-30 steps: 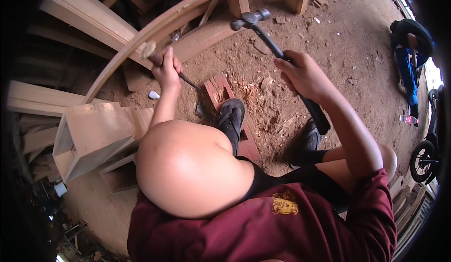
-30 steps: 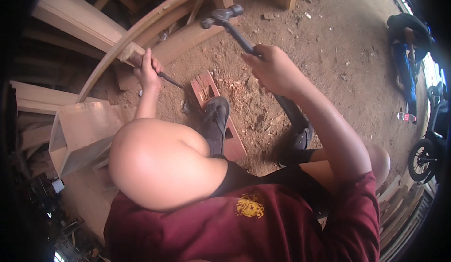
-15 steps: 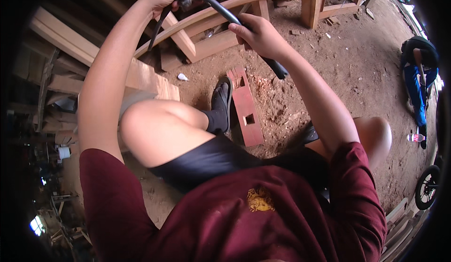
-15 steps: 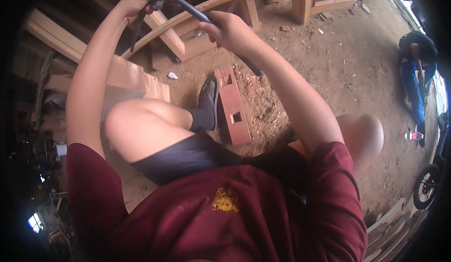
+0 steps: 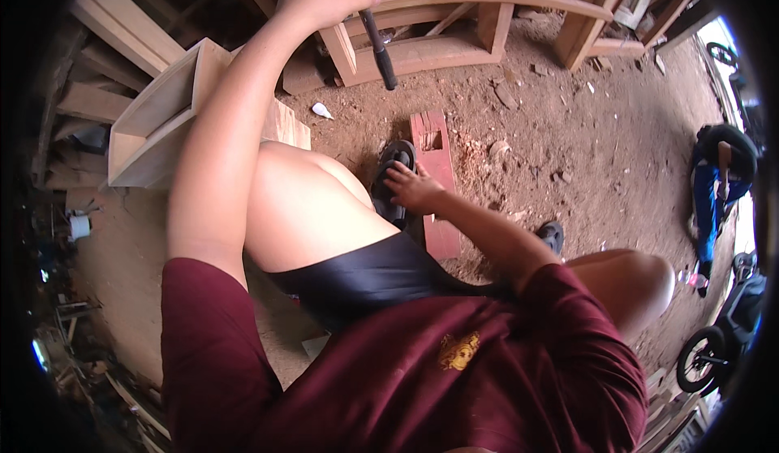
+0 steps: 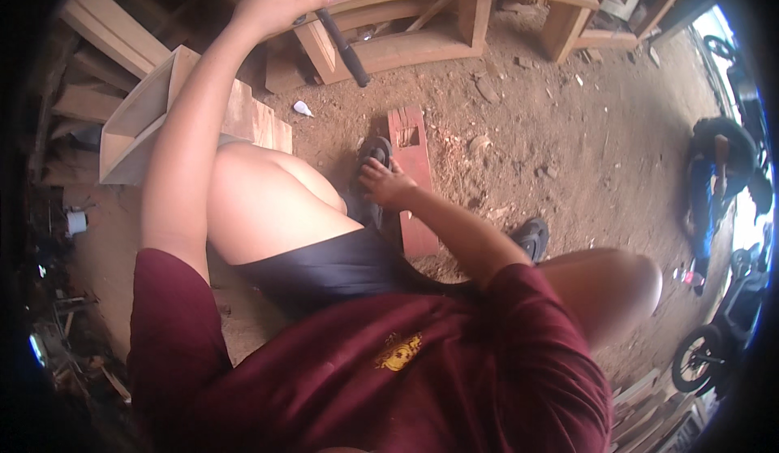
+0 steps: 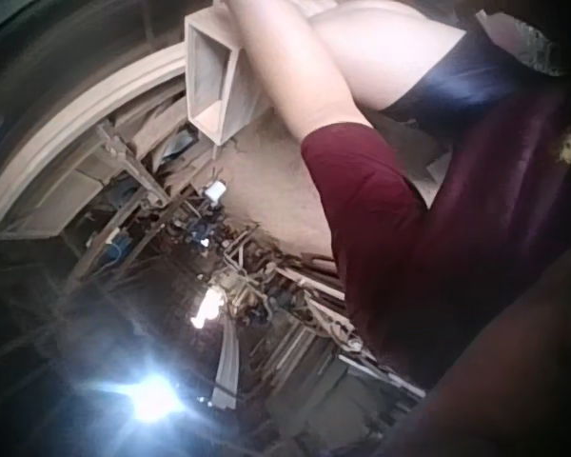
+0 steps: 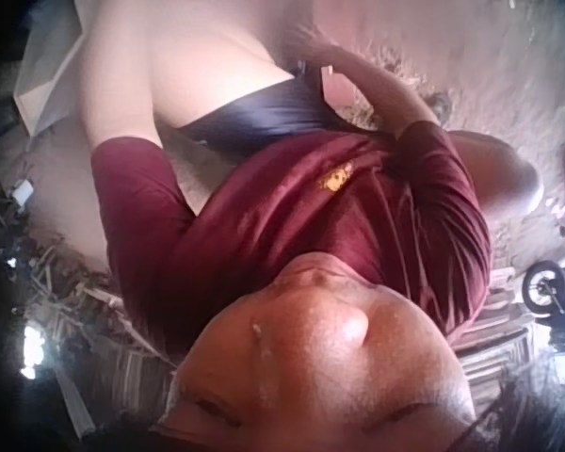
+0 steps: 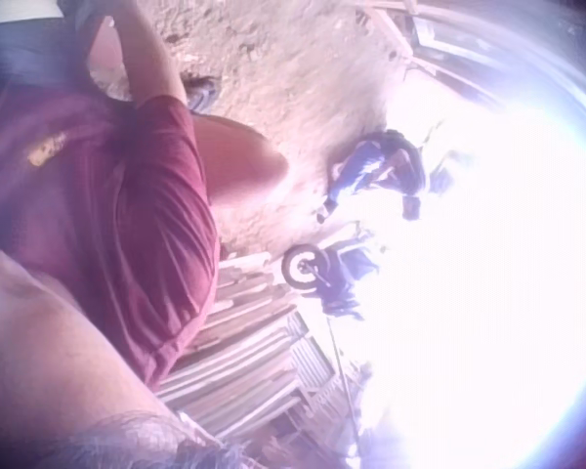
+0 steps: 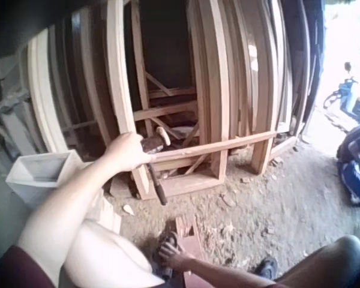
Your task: The person sits on the ground and uses a hammer and a chisel to carve a small piece of wood. They repeatedly strike the chisel to shape the wood, occasionally adjusting the piece and the tool.
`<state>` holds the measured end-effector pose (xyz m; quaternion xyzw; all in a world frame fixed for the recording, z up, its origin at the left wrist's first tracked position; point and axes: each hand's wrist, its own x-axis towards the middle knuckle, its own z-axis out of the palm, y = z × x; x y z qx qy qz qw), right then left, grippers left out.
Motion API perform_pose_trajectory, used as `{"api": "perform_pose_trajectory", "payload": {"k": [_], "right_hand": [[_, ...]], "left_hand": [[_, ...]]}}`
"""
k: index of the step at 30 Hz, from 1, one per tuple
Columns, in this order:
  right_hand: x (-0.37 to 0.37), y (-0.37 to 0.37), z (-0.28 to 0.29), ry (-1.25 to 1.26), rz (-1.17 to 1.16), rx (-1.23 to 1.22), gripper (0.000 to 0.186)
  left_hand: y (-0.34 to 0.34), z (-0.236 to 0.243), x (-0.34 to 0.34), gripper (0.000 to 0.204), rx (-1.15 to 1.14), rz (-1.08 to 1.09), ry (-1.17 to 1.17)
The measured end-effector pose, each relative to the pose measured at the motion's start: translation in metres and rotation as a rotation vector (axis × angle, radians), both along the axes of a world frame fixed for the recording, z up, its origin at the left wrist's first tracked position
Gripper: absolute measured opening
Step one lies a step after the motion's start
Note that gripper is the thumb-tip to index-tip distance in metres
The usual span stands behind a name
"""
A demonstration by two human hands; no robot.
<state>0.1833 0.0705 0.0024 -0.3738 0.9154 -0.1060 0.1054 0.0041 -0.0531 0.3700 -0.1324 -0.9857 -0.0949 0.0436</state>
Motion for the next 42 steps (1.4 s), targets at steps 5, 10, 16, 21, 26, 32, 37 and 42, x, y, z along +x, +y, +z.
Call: {"api": "perform_pose_trajectory", "payload": {"k": [5,10,16,21,26,32,37,42], "right_hand": [[-0.036,0.005,-0.027,-0.005,-0.121,0.320,0.053],[0.017,-0.010,-0.034,-0.112,-0.629,0.018,0.073],[0.061,0.003,-0.073,-0.265,-0.921,0.208,0.095],[0.049,0.015,-0.078,-0.343,-1.015,0.072,0.110],[0.052,0.110,-0.096,-0.380,-0.877,-0.476,0.103],[0.054,0.177,-0.119,-0.369,-1.227,-0.617,0.077],[0.051,0.157,-0.085,-0.338,-1.394,-0.172,0.069],[0.005,0.149,-0.052,-0.276,-1.343,-0.508,0.067]], "left_hand": [[-0.022,0.006,0.002,0.039,0.177,0.032,0.027],[-0.028,0.016,0.001,0.032,0.469,0.036,-0.020],[-0.026,0.023,0.007,0.027,0.535,0.019,0.048],[-0.022,0.027,0.013,0.028,0.453,0.062,0.071],[-0.027,0.017,0.015,0.031,0.458,0.074,0.072],[-0.023,0.012,0.008,0.031,0.418,0.094,0.025],[-0.008,0.019,0.009,0.040,0.317,0.059,0.045],[0.002,0.029,0.008,0.039,0.328,0.029,0.062]]}}
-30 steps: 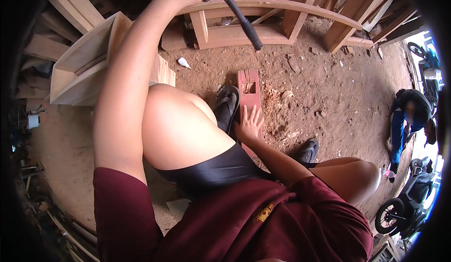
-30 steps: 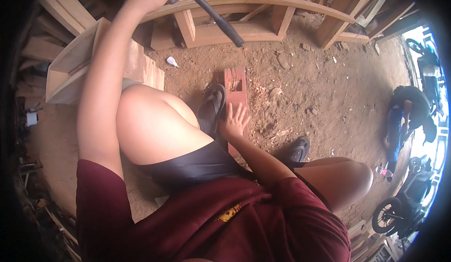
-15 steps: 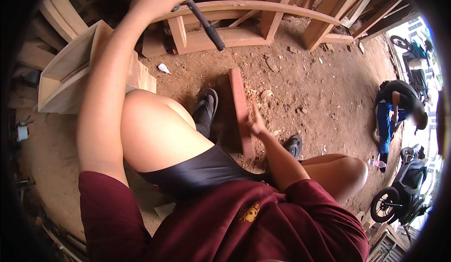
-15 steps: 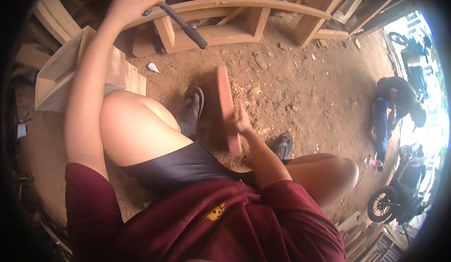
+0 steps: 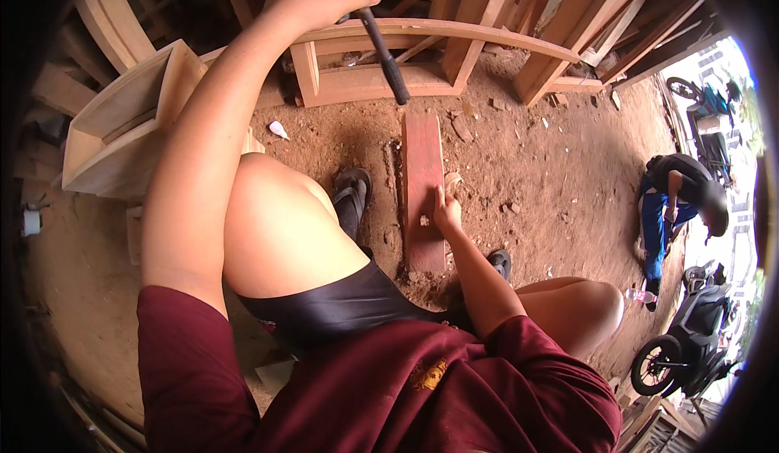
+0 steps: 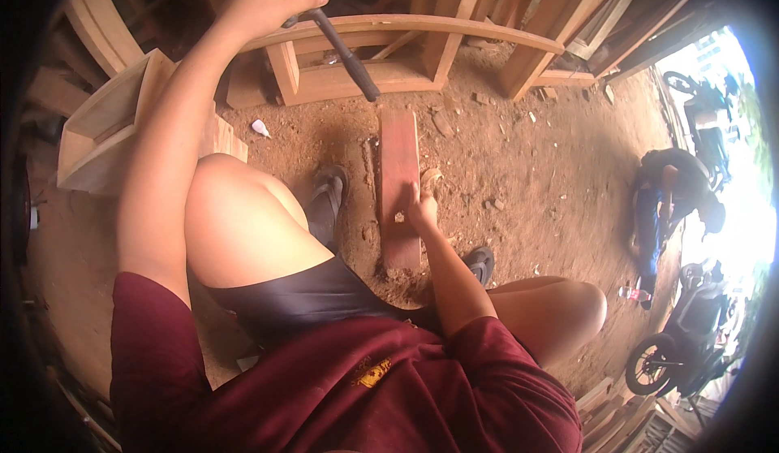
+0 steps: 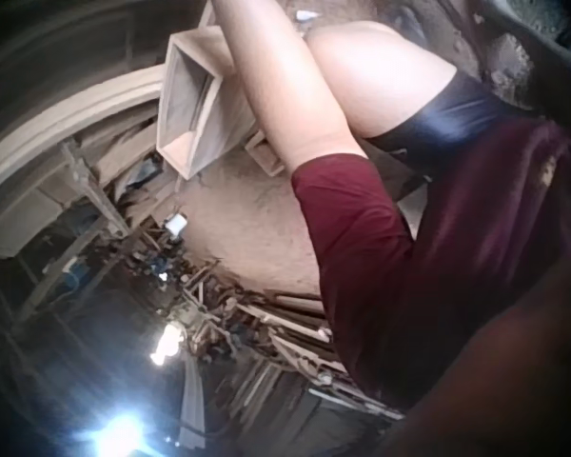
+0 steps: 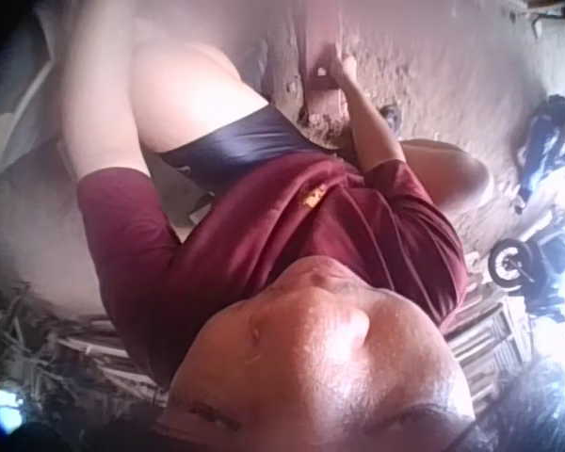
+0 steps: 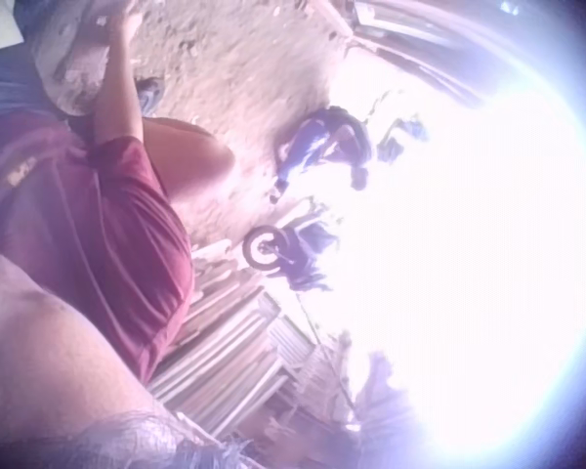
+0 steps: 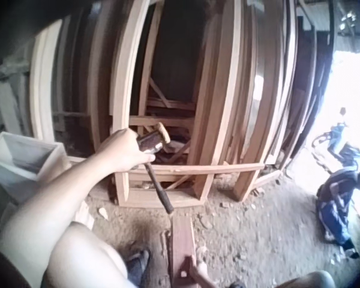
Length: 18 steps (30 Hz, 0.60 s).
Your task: The person sits on the ground and uses a hammer and a chisel to carve a small piece of wood. They repeatedly strike the chisel to shape the wood, occasionally adjusting the piece and the tool.
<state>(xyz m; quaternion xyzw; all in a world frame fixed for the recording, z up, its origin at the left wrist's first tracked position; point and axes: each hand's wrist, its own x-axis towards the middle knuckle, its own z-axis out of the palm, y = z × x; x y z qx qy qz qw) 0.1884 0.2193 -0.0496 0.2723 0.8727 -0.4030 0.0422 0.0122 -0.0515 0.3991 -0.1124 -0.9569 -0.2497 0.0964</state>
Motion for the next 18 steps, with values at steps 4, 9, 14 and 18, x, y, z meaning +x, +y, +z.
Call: {"api": "perform_pose_trajectory", "payload": {"k": [4,9,14,18], "right_hand": [[-0.083,-0.011,0.023,0.108,0.091,0.036,0.070],[-0.189,-0.010,0.044,-0.018,0.062,-0.031,0.092],[-0.219,0.004,0.050,-0.308,0.198,0.148,0.101],[-0.213,0.019,0.046,-0.170,0.047,-0.252,0.093]], "left_hand": [[0.001,0.007,-0.003,0.039,0.100,-0.019,-0.111],[-0.005,0.004,-0.009,0.040,0.021,-0.045,0.112],[-0.016,0.000,-0.015,0.040,0.039,-0.049,0.108],[-0.018,-0.005,-0.020,0.036,-0.029,-0.019,0.102]]}}
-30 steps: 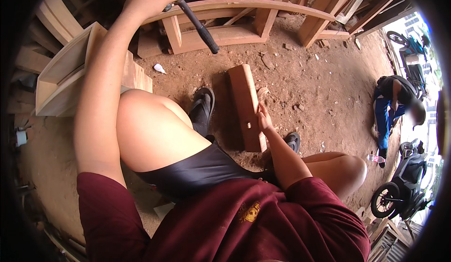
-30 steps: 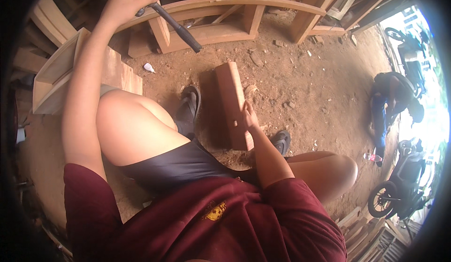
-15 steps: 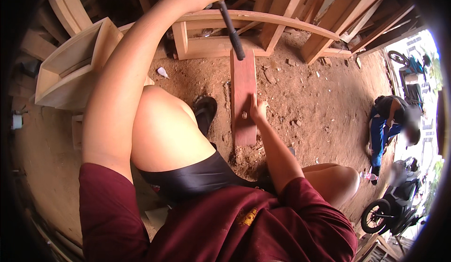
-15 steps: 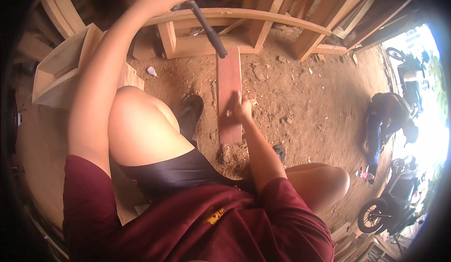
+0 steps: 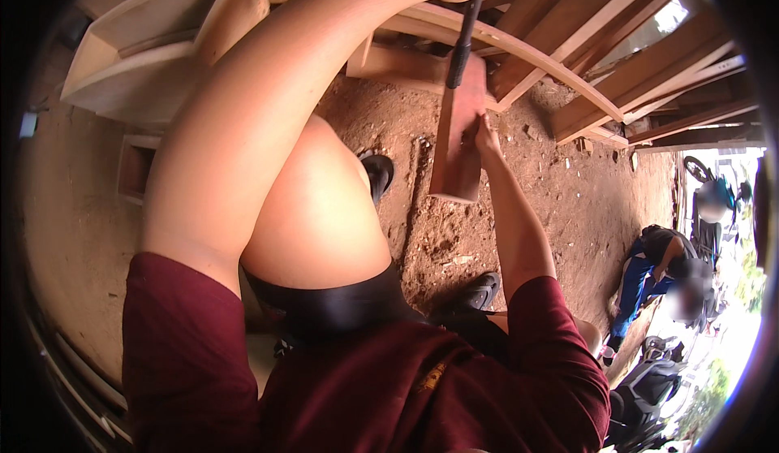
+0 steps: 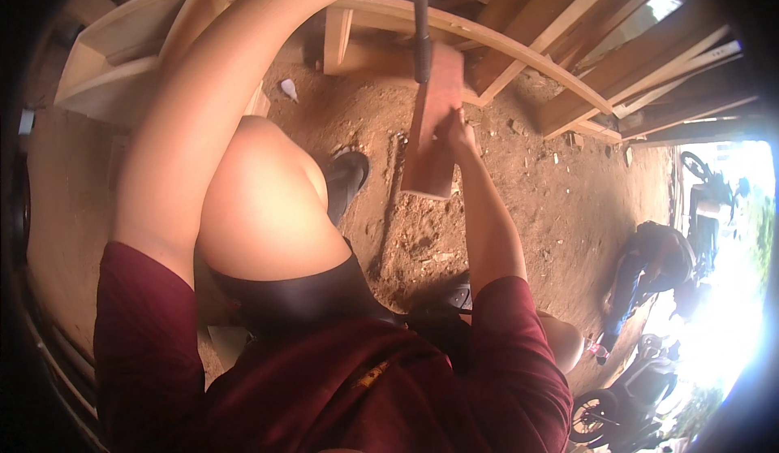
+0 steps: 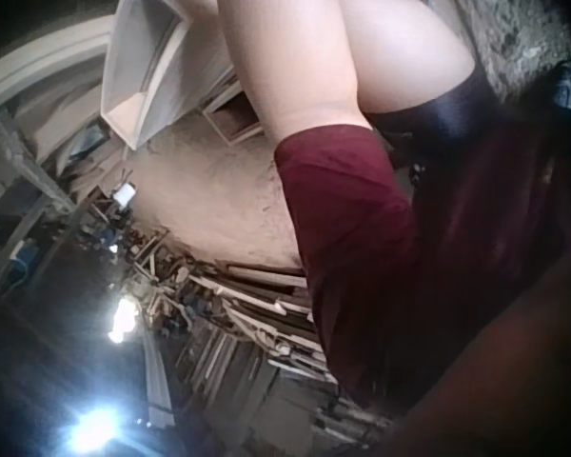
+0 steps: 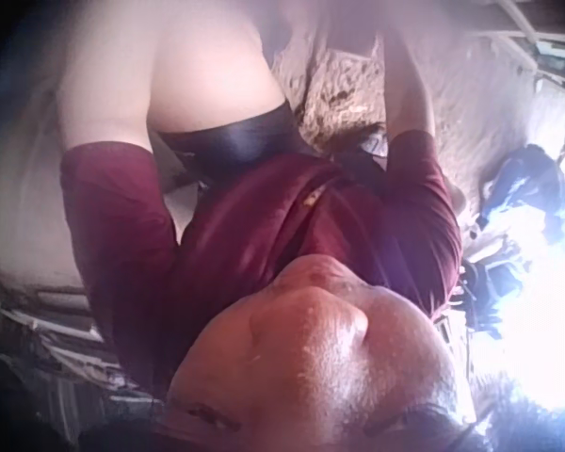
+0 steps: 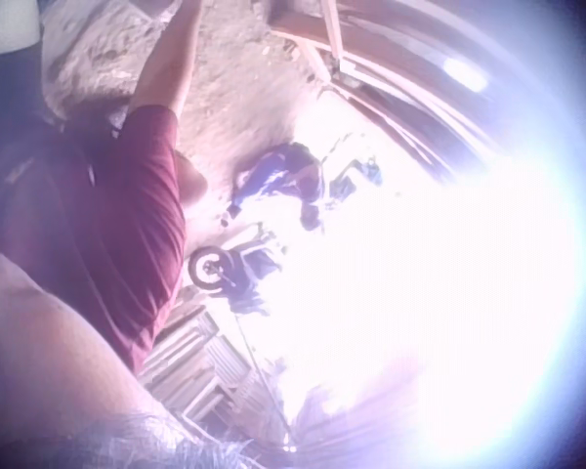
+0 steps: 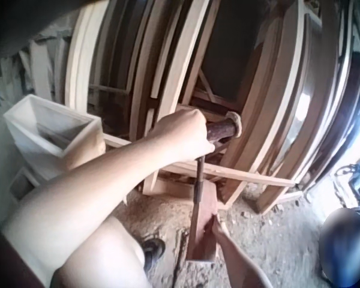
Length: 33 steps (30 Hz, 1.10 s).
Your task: The person sits on the ground and uses a hammer and a chisel to carve a small piece of wood. They repeatedly strike the chisel to shape the wood, occasionally adjusting the piece and the tool.
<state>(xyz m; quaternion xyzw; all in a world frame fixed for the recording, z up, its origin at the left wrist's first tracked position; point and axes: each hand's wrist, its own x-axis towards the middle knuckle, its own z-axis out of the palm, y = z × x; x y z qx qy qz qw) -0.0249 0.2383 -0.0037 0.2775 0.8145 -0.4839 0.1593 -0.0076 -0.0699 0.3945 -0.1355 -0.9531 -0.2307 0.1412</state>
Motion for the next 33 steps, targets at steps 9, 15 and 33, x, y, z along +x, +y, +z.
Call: {"api": "perform_pose_trajectory", "payload": {"k": [9,15,33], "right_hand": [[0.013,0.020,-0.008,-0.005,0.073,0.186,0.095],[0.119,0.012,-0.006,-0.084,0.032,0.150,0.079],[0.217,-0.075,-0.026,-0.022,0.565,0.440,0.105]], "left_hand": [[-0.013,-0.007,0.004,0.033,0.078,-0.048,-0.075],[-0.018,-0.007,-0.003,0.032,0.027,-0.014,-0.085],[-0.018,0.003,0.025,0.040,0.033,0.029,-0.123]]}}
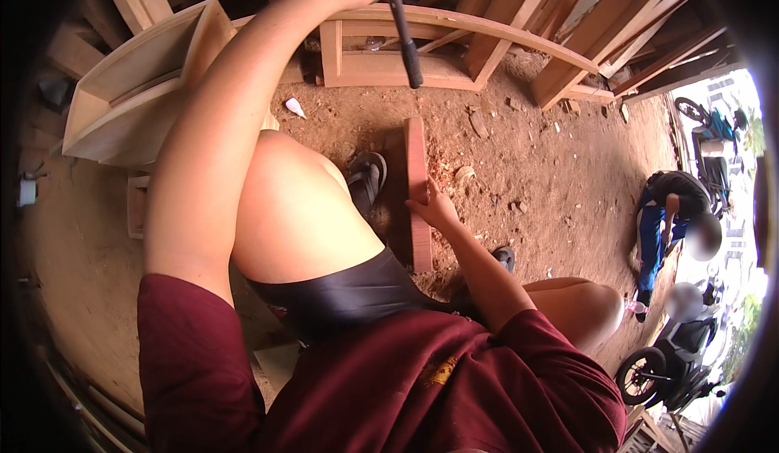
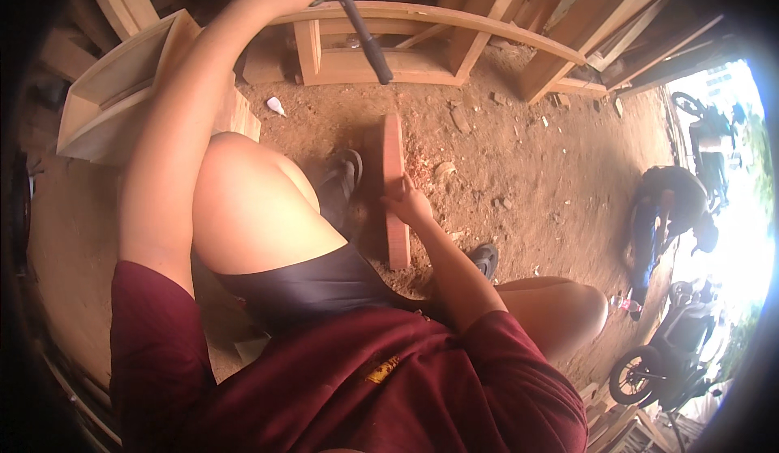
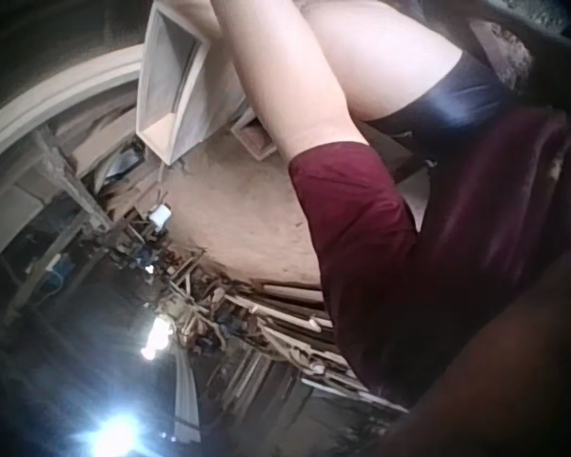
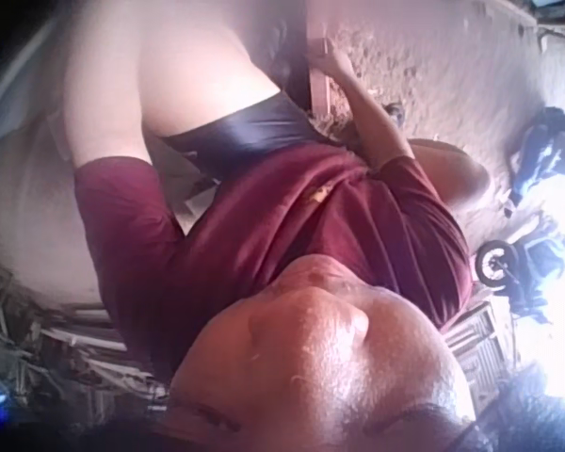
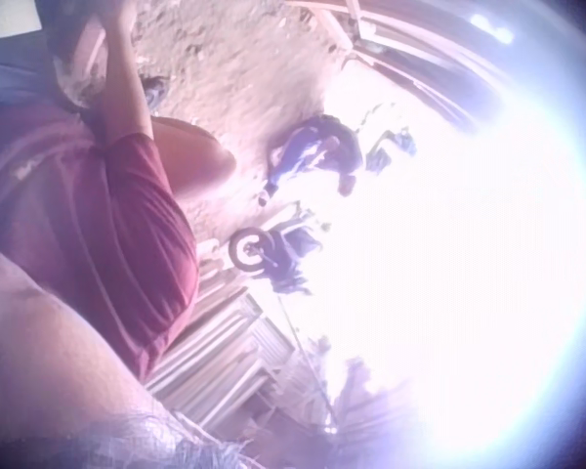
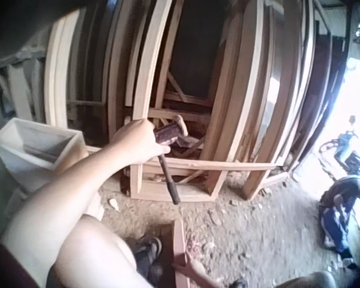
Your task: The person sits on the ground and uses a hammer and a chisel to carve a small piece of wood. They repeatedly strike the chisel to shape the wood, occasionally adjusting the piece and the tool.
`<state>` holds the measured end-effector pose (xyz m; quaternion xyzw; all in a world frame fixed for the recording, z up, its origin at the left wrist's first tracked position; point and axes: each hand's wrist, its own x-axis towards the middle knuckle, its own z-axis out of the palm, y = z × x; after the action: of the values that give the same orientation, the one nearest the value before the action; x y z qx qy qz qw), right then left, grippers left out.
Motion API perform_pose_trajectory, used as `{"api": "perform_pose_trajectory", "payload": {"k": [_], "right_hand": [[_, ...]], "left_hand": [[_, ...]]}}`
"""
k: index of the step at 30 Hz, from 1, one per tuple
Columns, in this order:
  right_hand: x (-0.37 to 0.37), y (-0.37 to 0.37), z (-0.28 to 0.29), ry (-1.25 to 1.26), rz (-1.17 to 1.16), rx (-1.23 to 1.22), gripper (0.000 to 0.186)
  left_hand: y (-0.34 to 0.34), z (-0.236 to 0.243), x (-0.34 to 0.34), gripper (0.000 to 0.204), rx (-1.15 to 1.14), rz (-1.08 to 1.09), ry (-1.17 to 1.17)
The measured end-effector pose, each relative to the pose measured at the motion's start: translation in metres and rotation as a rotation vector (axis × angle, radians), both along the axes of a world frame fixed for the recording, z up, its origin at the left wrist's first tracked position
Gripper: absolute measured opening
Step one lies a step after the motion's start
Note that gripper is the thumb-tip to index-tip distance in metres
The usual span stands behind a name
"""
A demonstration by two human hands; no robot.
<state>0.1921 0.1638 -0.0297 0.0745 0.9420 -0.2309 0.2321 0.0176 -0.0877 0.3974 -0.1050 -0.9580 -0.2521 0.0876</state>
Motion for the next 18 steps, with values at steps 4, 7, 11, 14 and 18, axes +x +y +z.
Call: {"api": "perform_pose_trajectory", "payload": {"k": [4,7,11,14,18], "right_hand": [[0.002,-0.017,-0.009,-0.016,0.005,0.018,0.103],[0.011,-0.038,-0.021,0.191,0.090,0.227,0.100],[0.016,-0.053,-0.032,0.081,0.170,0.329,0.101],[0.015,-0.053,-0.036,0.018,0.083,0.114,0.105],[0.017,-0.051,-0.037,-0.095,0.151,0.075,0.103]], "left_hand": [[-0.003,-0.004,0.001,0.036,0.028,0.007,0.029],[-0.005,-0.008,0.004,0.033,0.016,0.003,0.103],[-0.007,-0.009,0.007,0.032,0.089,0.087,-0.007],[-0.011,-0.009,0.009,0.034,0.079,0.028,0.070],[-0.010,-0.014,0.007,0.034,0.058,0.016,0.087]]}}
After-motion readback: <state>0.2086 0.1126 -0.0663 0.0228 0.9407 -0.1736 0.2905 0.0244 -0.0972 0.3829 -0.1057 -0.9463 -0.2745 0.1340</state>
